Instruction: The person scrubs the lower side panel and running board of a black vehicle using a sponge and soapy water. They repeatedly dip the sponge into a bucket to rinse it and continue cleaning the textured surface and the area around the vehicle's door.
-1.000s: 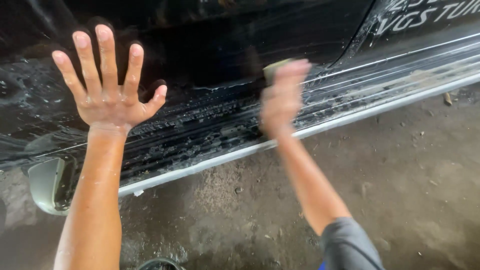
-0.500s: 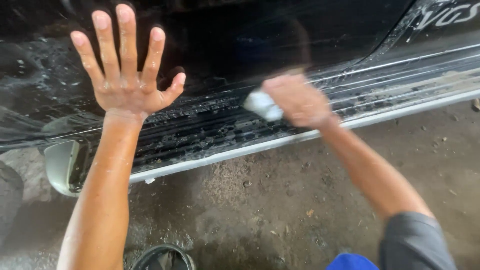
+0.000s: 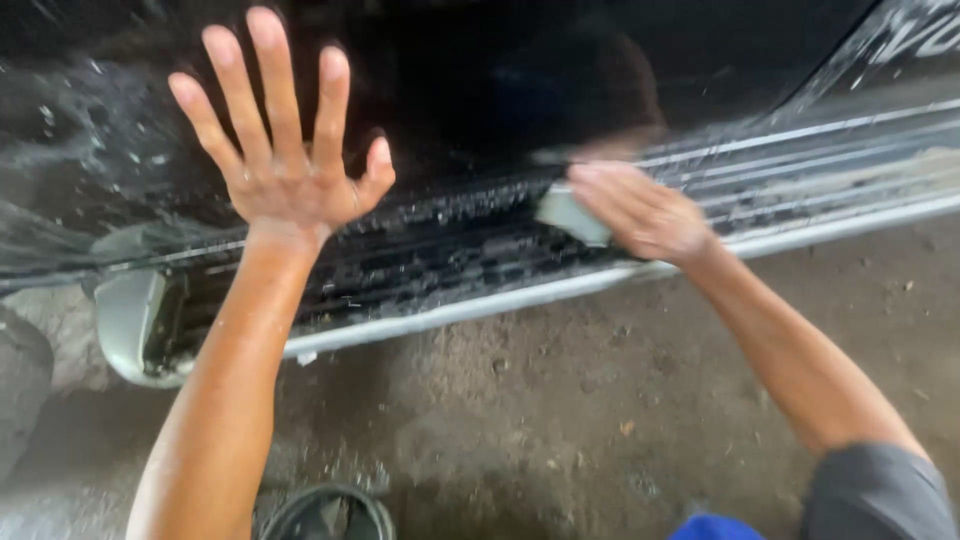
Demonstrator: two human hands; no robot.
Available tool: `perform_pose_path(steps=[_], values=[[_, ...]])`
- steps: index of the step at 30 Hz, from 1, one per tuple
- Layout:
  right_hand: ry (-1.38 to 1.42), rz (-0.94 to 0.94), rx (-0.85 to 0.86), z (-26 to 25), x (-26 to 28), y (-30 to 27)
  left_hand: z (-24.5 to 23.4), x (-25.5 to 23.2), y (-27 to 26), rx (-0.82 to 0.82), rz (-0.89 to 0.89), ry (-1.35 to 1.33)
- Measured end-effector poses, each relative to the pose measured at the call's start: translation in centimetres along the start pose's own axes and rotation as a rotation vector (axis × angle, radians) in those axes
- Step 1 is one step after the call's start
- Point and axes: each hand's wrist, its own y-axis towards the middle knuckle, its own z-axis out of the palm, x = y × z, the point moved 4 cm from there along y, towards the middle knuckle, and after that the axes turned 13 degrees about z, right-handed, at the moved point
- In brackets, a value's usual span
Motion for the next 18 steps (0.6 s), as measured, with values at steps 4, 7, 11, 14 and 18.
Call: perform_pose_path(steps=[4,7,11,14,18], values=[[-0.098,-0.093,-0.102,1.4,7.2,8.0,-0.2,1.0,0.3,0.049,-0.02,0.023],[-0.141,-0.124,-0.136,0.5,4.8,8.6,0.8,0.9,-0.2,0.035,0.007,0.057],[-0.818,-0.132,-0.39,0.4,-2.4,1.1,0.5,0.7,0.1,-0.007,-0.006,0.084],[0.177,-0.024,0.044,2.2,-1.1,-0.6,0.8,0.3,-0.2,-0.027,-0.006,0.069],[0.235,-0.104,0.124,2.6,9.6,9.2,0.0,0.7,-0.3,-0.041,-0.005,0.057]])
